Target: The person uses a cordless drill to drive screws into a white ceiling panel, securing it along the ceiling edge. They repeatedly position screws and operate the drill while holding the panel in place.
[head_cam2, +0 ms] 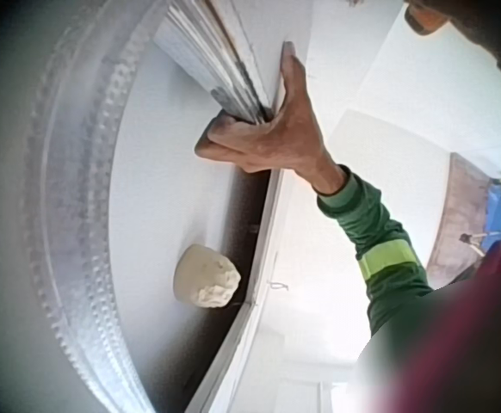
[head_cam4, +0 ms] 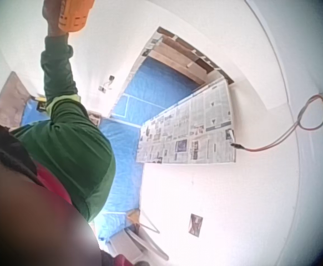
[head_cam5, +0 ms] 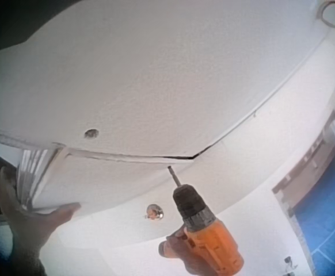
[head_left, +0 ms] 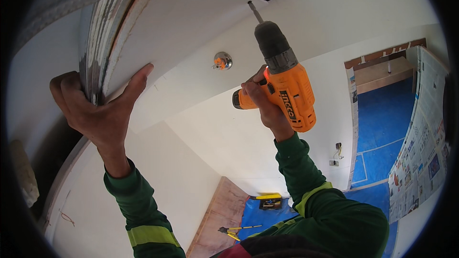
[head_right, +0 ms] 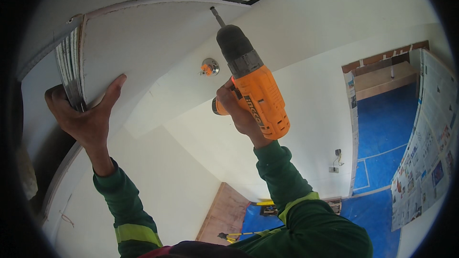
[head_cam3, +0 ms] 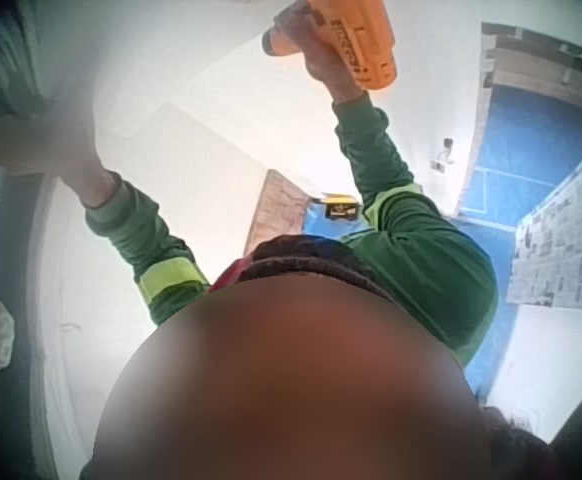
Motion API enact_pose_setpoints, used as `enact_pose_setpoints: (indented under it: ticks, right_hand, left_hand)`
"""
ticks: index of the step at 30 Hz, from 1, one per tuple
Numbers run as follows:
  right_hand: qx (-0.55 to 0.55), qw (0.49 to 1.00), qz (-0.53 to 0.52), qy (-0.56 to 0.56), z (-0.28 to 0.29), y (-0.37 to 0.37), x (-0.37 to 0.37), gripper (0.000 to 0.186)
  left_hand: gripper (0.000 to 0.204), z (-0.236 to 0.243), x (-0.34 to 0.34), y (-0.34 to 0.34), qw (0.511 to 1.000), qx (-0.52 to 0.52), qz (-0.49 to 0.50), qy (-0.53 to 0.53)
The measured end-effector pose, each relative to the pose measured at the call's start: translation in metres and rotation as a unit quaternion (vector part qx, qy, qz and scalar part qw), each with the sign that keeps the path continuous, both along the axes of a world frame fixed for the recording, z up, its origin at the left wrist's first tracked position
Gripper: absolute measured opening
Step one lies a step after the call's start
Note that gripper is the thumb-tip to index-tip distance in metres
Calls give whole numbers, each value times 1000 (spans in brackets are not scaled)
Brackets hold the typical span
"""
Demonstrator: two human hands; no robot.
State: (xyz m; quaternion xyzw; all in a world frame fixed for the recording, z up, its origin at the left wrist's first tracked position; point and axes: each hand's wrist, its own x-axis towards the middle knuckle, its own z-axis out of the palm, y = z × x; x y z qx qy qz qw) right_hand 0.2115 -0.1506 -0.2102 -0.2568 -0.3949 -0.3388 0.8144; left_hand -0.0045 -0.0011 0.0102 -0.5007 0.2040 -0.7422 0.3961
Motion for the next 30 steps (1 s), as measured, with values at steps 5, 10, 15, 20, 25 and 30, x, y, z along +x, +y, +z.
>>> enact_pose_setpoints:
  ticks: [5,10,15,20,25,30]
  right_hand:
    - [-4,1000,10,5,1,2,0,13]
    - [-10,1000,-8,13,0,3,3,13]
    - [-6,1000,-16,15,0,4,4,14]
    - [5,1000,-20,11,1,5,3,13]
    - [-1,1000,9,-6,1,4,3,12]
    - [-10,1000,-19,-10,1,0,3,12]
  left_hand:
    - [94,1,-2,1,1000,-1,9,2]
    - [93,1,-2,2,1000,-2,9,9]
    - [93,1,0,2,1000,-4,6,6]
    - [92,1,-1,0,1000,-3,7,11]
    - [92,0,-1,0,1000,-3,7,9]
    - [93,0,1,0,1000,5,2,-3]
